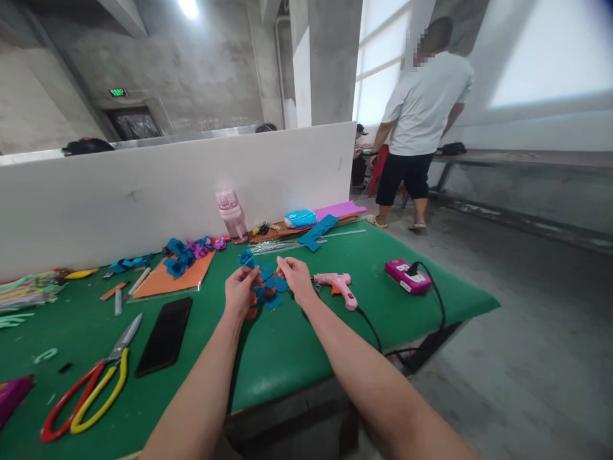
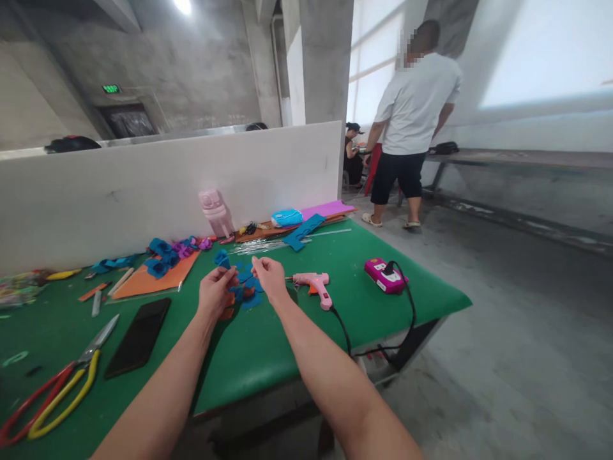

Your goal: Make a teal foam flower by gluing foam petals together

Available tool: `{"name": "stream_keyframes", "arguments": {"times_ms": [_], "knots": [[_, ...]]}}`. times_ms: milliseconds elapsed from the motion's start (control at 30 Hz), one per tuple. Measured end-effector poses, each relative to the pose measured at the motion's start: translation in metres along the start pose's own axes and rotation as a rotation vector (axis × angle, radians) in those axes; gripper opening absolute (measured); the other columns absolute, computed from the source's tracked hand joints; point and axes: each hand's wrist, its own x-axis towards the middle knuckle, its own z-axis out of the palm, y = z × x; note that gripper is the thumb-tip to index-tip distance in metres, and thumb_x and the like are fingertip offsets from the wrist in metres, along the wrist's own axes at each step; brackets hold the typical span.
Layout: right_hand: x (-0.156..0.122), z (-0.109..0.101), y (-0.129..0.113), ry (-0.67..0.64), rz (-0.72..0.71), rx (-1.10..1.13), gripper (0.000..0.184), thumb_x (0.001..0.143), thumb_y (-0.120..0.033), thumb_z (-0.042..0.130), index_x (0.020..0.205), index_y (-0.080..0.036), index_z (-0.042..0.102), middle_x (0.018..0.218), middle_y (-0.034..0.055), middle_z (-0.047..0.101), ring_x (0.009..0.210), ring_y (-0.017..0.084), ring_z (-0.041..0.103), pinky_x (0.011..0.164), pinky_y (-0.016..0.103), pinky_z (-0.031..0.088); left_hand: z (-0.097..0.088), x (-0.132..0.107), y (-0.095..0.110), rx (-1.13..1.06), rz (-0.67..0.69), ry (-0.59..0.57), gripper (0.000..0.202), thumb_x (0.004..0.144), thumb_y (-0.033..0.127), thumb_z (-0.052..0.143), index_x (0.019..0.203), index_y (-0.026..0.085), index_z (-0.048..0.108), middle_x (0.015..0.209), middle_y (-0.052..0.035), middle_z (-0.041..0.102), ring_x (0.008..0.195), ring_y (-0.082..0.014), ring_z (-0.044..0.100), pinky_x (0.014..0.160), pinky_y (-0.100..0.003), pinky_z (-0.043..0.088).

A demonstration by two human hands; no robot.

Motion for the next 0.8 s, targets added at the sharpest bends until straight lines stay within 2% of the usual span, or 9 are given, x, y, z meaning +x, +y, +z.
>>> {"name": "stream_keyframes", "arguments": {"times_ms": [200,333,567,700,800], "knots": [[-0.003,-0.005,0.003,-0.008,-0.2,-0.387,0.043,0.08,-0.051,0.042,0.053,-0.019,0.052,0.05,-0.0024,0.05,0.051,0.011,0.046,0.055,0.023,0.032,0.003,0.002,-0.007,-0.027,0.017,-0.041,0.03,0.056,0.036,0.073,0.062,0.014,0.053,0.058,0.0006,0.059,0.045,-0.0074,0.051,0.047,-0.02,0.043],[-0.007,-0.007,0.001,0.024,-0.326,-0.571,0.044,0.084,-0.048,0.038,0.053,-0.019,0.05,0.052,-0.0011,0.051,0.052,0.011,0.045,0.056,0.023,0.031,0.005,0.001,-0.009,-0.071,0.029,-0.045,0.03,0.056,0.034,0.073,0.063,0.014,0.053,0.057,0.001,0.06,0.044,-0.0073,0.052,0.046,-0.021,0.043],[-0.013,-0.013,0.003,0.065,-0.441,-0.74,0.047,0.087,-0.045,0.033,0.052,-0.018,0.05,0.055,0.0018,0.053,0.055,0.012,0.046,0.061,0.024,0.033,0.008,-0.003,-0.012,-0.136,0.027,-0.003,0.03,0.056,0.037,0.071,0.065,0.014,0.053,0.058,0.0016,0.059,0.043,-0.0081,0.052,0.044,-0.021,0.042],[-0.013,-0.02,0.005,0.075,-0.462,-0.807,0.049,0.088,-0.045,0.031,0.052,-0.018,0.05,0.058,0.0034,0.056,0.058,0.013,0.05,0.064,0.024,0.035,0.017,-0.003,-0.017,-0.143,0.026,0.02,0.026,0.06,0.036,0.068,0.065,0.016,0.053,0.054,0.0027,0.058,0.042,-0.0082,0.051,0.044,-0.021,0.041],[-0.01,-0.024,0.007,0.085,-0.477,-0.824,0.049,0.088,-0.045,0.031,0.052,-0.018,0.05,0.057,0.0035,0.056,0.058,0.013,0.051,0.064,0.024,0.036,0.025,-0.002,-0.023,-0.12,0.037,-0.012,0.022,0.063,0.034,0.065,0.063,0.016,0.053,0.051,0.0029,0.056,0.042,-0.0086,0.051,0.043,-0.021,0.04]]}}
